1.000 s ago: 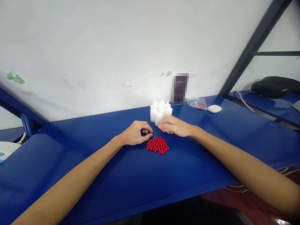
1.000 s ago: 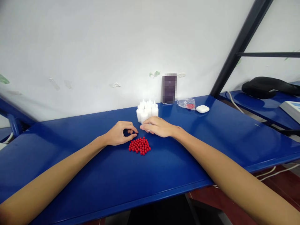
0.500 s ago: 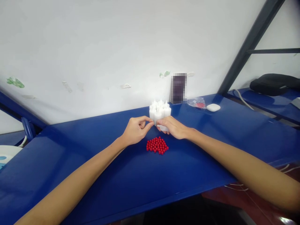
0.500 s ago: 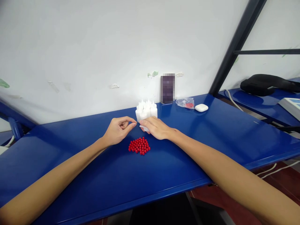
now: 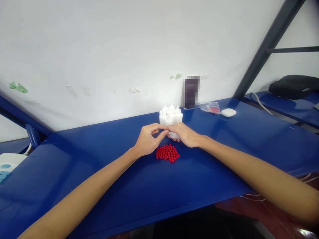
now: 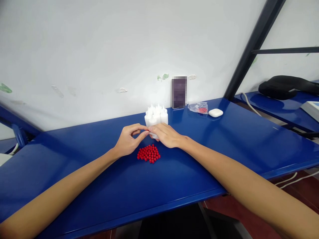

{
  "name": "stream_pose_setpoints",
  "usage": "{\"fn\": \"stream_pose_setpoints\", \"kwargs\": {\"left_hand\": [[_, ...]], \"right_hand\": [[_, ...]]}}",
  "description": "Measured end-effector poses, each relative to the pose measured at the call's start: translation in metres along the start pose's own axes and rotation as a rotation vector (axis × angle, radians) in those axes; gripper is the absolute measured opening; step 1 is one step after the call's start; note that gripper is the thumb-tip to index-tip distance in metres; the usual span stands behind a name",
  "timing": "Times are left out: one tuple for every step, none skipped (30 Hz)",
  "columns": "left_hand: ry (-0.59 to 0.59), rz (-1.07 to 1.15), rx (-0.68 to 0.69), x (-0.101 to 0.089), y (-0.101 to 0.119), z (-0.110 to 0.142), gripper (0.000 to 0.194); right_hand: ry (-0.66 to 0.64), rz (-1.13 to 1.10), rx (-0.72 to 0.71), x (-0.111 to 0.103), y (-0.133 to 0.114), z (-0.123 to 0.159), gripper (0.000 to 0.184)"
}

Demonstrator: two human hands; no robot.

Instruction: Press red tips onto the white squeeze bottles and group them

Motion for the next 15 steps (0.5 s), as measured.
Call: {"fn": "stream_pose_setpoints", "kwargs": {"left_hand": [[0.003, 0.001, -0.001, 0.0003, -0.0012, 0.0007, 0.021], [0.009, -0.006, -0.001, -0.0001, -0.0024, 0.0016, 0.021], [0.019, -0.016, 0.001, -0.0009, -0.0035, 0.0027, 0.021], [0.029, -0.027, 0.003, -0.0021, -0.0046, 0.0039, 0.021], [0.034, -0.033, 0.002, -0.0027, -0.0059, 0.0049, 0.021], [0.034, -0.035, 0.001, -0.0029, -0.0074, 0.0058, 0.021], [0.031, -0.034, -0.002, -0.0028, -0.0089, 0.0064, 0.022], [0.027, -0.031, -0.002, -0.0025, -0.0100, 0.0070, 0.022], [0.025, -0.028, 0.002, -0.0022, -0.0105, 0.0074, 0.022], [0.026, -0.028, 0.010, -0.0023, -0.0103, 0.0077, 0.021], [0.030, -0.030, 0.021, -0.0025, -0.0096, 0.0080, 0.021], [0.034, -0.034, 0.034, -0.0028, -0.0084, 0.0082, 0.020], [0.036, -0.041, 0.049, -0.0029, -0.0068, 0.0082, 0.019], [0.033, -0.053, 0.064, -0.0025, -0.0047, 0.0081, 0.018], [0.024, -0.070, 0.078, -0.0018, -0.0023, 0.0078, 0.017]], "right_hand": [[0.003, -0.003, 0.001, 0.0000, 0.0007, -0.0002, 0.052], [0.008, -0.007, 0.002, -0.0003, 0.0012, -0.0003, 0.051], [0.013, -0.010, 0.000, -0.0005, 0.0015, -0.0004, 0.051], [0.018, -0.011, -0.006, -0.0009, 0.0012, -0.0003, 0.051], [0.021, -0.012, -0.015, -0.0011, 0.0005, -0.0002, 0.051], [0.023, -0.011, -0.023, -0.0014, -0.0001, -0.0001, 0.051], [0.023, -0.009, -0.025, -0.0014, -0.0004, 0.0001, 0.051], [0.023, -0.004, -0.026, -0.0016, -0.0005, 0.0003, 0.051], [0.021, 0.004, -0.027, -0.0016, -0.0009, 0.0005, 0.052], [0.019, 0.013, -0.029, -0.0016, -0.0015, 0.0007, 0.052], [0.019, 0.024, -0.034, -0.0017, -0.0026, 0.0008, 0.053], [0.022, 0.037, -0.040, -0.0020, -0.0039, 0.0009, 0.054], [0.024, 0.055, -0.043, -0.0021, -0.0052, 0.0010, 0.055], [0.026, 0.079, -0.041, -0.0021, -0.0063, 0.0009, 0.056], [0.026, 0.106, -0.033, -0.0020, -0.0068, 0.0007, 0.056]]}}
Point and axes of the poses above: each hand's wrist, its own z-axis away from the middle knuckle, its own x-axis out of the palm, y = z × x, the point moved 10 cm from there along -z, towards the middle knuckle, and after that the axes turned 10 degrees about -y, right-handed, at the moved point
